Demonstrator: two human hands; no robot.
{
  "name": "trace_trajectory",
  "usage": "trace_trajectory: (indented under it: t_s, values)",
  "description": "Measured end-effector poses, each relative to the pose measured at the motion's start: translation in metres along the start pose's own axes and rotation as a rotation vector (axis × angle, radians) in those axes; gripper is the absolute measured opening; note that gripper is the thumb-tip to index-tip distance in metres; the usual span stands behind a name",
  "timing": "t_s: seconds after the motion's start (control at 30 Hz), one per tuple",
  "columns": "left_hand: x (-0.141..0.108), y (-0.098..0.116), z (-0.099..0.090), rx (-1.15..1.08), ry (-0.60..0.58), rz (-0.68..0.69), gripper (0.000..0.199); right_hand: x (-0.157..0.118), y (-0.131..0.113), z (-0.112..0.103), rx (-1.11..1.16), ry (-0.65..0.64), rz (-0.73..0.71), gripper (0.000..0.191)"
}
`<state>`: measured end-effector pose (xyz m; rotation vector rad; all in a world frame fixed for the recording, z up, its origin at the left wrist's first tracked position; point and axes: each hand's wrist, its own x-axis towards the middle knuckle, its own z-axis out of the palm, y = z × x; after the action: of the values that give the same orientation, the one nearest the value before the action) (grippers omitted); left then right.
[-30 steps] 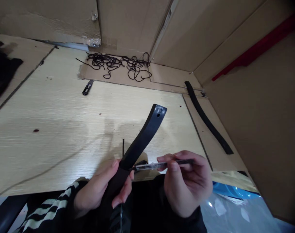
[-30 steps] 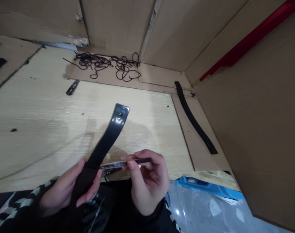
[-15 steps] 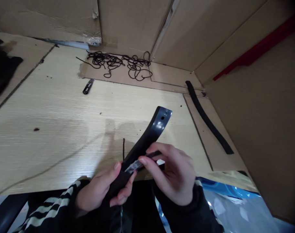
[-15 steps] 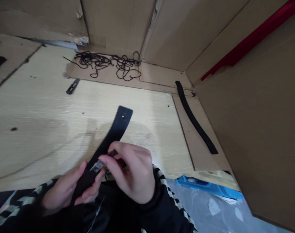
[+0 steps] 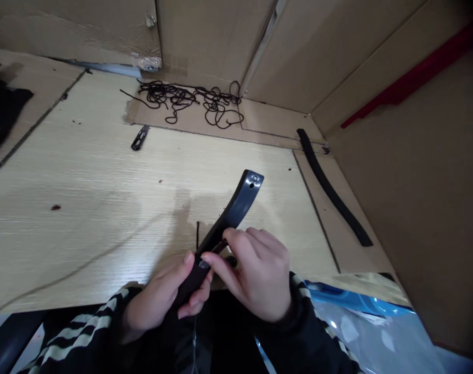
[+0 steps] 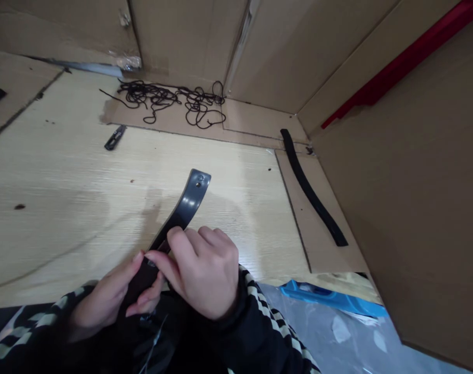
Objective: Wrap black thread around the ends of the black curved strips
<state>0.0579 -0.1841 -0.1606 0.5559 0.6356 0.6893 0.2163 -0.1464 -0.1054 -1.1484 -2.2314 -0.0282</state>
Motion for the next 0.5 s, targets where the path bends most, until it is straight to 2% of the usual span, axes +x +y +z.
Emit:
trace_trajectory:
  t_s: [0.13, 0.2, 0.27, 0.37, 0.43, 0.5]
  values:
    - [0.001, 0.000, -0.001, -0.034, -0.030, 0.003, 0.054, 0.002, 0.001, 0.005, 0.114, 0.057, -0.015, 0.015]
    - [0.002, 0.000, -0.001, -0.056, -0.045, 0.003, 0.052, 0.002, 0.004, 0.007, 0.251, 0.096, 0.049, 0.012]
    - [0.002, 0.000, -0.001, -0.085, -0.063, 0.001, 0.050, 0.003, 0.011, 0.002, 0.443, 0.257, 0.220, 0.008]
    - [0.000, 0.002, -0.001, -0.128, -0.071, 0.008, 0.048, 0.007, 0.027, -0.015, 0.851, 0.628, 0.489, 0.006]
    - [-0.002, 0.002, -0.001, -0.144, -0.075, 0.026, 0.048, 0.010, 0.035, -0.027, 1.111, 0.645, 0.529, 0.012]
    - [-0.003, 0.002, -0.001, -0.149, -0.082, 0.053, 0.048, 0.010, 0.039, -0.033, 1.210, 0.592, 0.565, 0.012]
